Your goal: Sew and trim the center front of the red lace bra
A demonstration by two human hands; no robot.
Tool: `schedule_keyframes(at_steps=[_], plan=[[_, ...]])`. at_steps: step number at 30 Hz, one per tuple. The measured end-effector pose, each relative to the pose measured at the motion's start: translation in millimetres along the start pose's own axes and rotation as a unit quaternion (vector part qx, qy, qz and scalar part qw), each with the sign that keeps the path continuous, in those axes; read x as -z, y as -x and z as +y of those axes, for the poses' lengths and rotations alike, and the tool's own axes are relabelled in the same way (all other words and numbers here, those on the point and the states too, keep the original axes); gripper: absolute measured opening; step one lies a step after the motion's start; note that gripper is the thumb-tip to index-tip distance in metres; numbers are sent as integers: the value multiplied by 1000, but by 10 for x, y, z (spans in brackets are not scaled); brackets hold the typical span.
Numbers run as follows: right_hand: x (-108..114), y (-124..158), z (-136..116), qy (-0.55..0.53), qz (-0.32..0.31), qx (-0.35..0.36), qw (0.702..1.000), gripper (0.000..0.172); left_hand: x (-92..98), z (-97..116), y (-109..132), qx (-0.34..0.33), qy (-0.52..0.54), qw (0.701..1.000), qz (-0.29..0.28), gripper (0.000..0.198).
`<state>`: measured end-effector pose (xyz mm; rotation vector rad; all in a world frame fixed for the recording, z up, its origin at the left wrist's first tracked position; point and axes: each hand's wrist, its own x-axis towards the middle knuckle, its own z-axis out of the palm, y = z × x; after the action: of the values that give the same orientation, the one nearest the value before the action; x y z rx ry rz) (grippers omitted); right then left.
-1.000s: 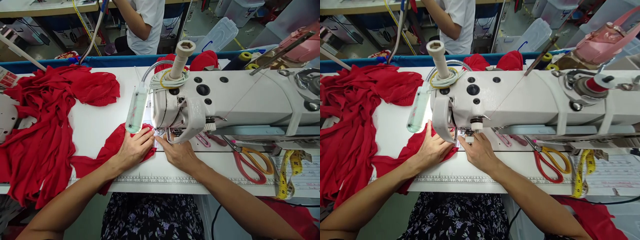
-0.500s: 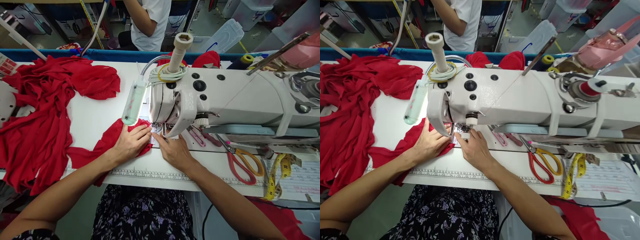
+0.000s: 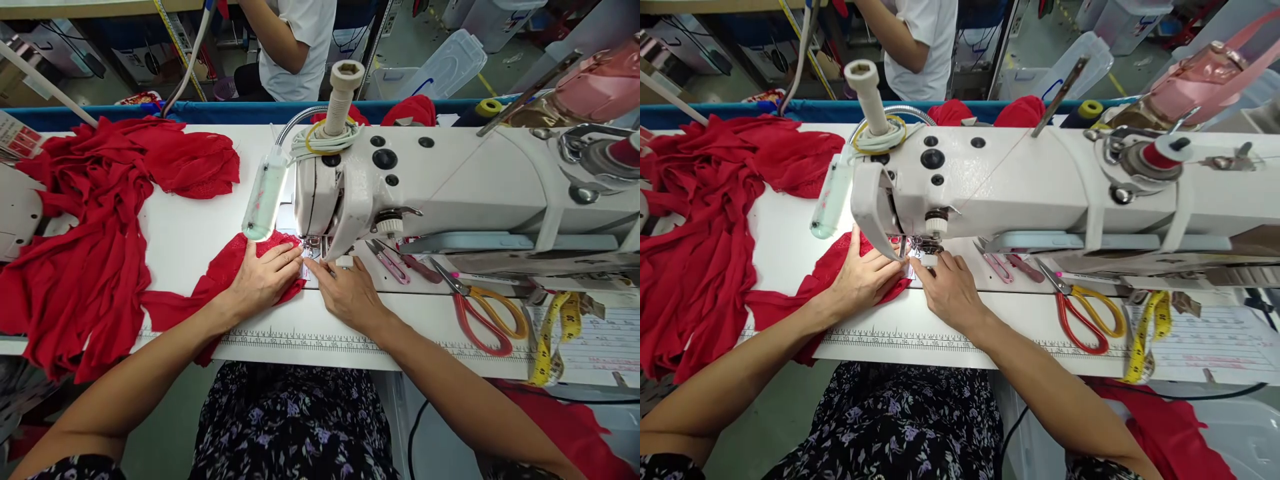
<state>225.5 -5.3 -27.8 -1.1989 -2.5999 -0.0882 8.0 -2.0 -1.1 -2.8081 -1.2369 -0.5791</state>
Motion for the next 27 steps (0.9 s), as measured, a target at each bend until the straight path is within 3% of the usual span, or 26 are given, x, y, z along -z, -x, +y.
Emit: schedule_keyframes(at_steps=[9,14,18,27], plan=[[23,-13,-11,-17,19,-1,1000,42,-19,-5,6,-6,-19,1000,5,23],[70,-35,64,-72,116,-26,990,24,-51,-21,12,-1,-14,1000,3,23],[115,-105,168,-116,172,-71,976,25,-66,-32,7,6,-8,1000,-5,24],[104,-107,192,-123,164,-86,975,26,-40,-21,9,5,1,1000,-11,24]])
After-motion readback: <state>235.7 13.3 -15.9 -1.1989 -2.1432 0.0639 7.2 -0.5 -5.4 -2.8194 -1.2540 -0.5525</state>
